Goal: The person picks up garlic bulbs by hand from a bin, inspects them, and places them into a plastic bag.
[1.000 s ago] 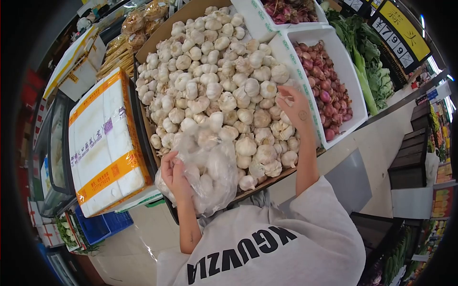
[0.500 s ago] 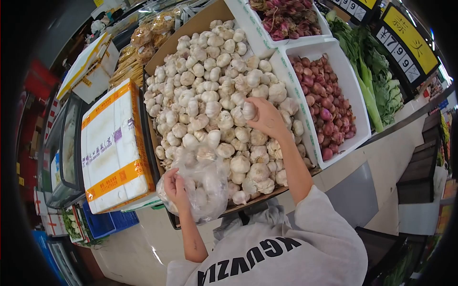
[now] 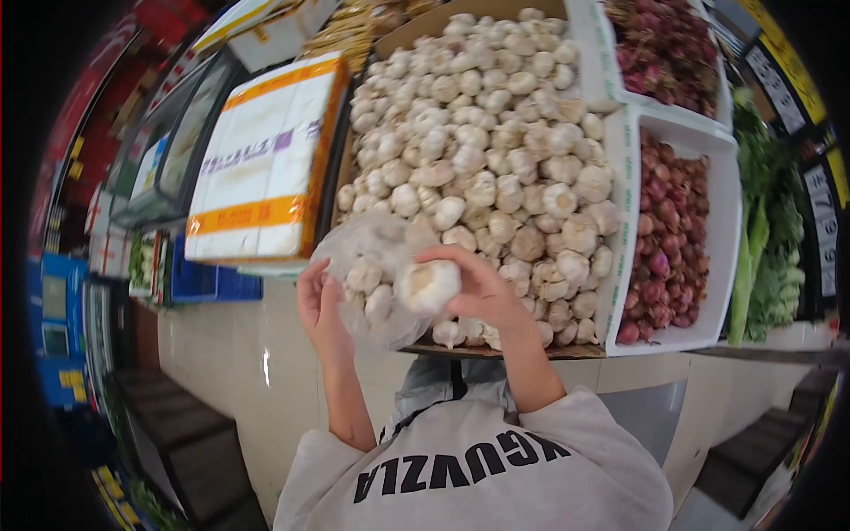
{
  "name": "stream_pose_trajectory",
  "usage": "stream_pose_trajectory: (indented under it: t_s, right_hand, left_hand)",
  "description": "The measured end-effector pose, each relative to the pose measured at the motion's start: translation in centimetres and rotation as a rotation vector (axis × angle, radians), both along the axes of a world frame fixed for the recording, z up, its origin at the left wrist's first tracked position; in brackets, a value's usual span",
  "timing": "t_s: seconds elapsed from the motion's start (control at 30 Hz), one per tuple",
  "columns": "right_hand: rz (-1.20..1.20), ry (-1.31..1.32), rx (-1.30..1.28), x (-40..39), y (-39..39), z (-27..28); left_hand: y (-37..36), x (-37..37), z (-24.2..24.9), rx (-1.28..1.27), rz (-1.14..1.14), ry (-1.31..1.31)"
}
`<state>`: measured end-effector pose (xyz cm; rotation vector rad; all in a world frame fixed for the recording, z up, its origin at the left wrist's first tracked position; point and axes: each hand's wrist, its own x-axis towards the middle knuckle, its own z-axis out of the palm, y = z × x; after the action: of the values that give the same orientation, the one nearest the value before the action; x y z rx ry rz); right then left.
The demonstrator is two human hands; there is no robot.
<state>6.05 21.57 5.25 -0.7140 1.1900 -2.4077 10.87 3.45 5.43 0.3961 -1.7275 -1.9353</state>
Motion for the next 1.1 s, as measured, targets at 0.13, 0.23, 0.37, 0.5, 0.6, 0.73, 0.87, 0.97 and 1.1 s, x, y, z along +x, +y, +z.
stream_pose_trajectory:
  t_s: [0.13,0.23,0.37,0.5,0.6,0.73,0.87,0.97,1.1]
  right_hand:
    - [0.161,0.129,0.285,0.7,-3.3,1.5]
    - [0.075,0.284,0.487,0.6,-6.0,0.5]
    - [-0.164,0.462,0.679,1.3,-8.1,-4.2]
    - [-0.126,0.480,0.852,1.4,-6.3,-4.5]
    - [-0.005,0.381,0.800,1.4,-3.6,-2.8]
    - [0.036,0.238,0.520,-0.3,2.6,-2.2]
    - [-0.757,0.233,1.033,-3.8,8.9,-0.7]
    - [-1.029,0.692,1.373,-6.2,11.6,-3.4]
    - [-0.944,0.730,1.783,-7.0,11.0,-4.5]
  left_hand:
    - [0.5,2.2,2.1,-0.086,0.064,-0.034]
    - [0.5,3.4,2.4,-0.156,0.081,-0.053]
    - [0.9,3.9,1.8,-0.132,0.135,-0.069]
    - [1.0,4.7,-0.1,-0.040,0.080,-0.070]
    - [1.0,4.9,-2.3,0.071,0.094,-0.058]
    - [0.6,5.3,-3.7,0.097,0.108,-0.099]
    - [0.9,4.6,-3.0,0.114,0.105,-0.115]
    - [0.2,4.3,-3.4,0.123,0.031,-0.095]
    - [-1.1,3.7,-3.4,0.146,-0.044,-0.057]
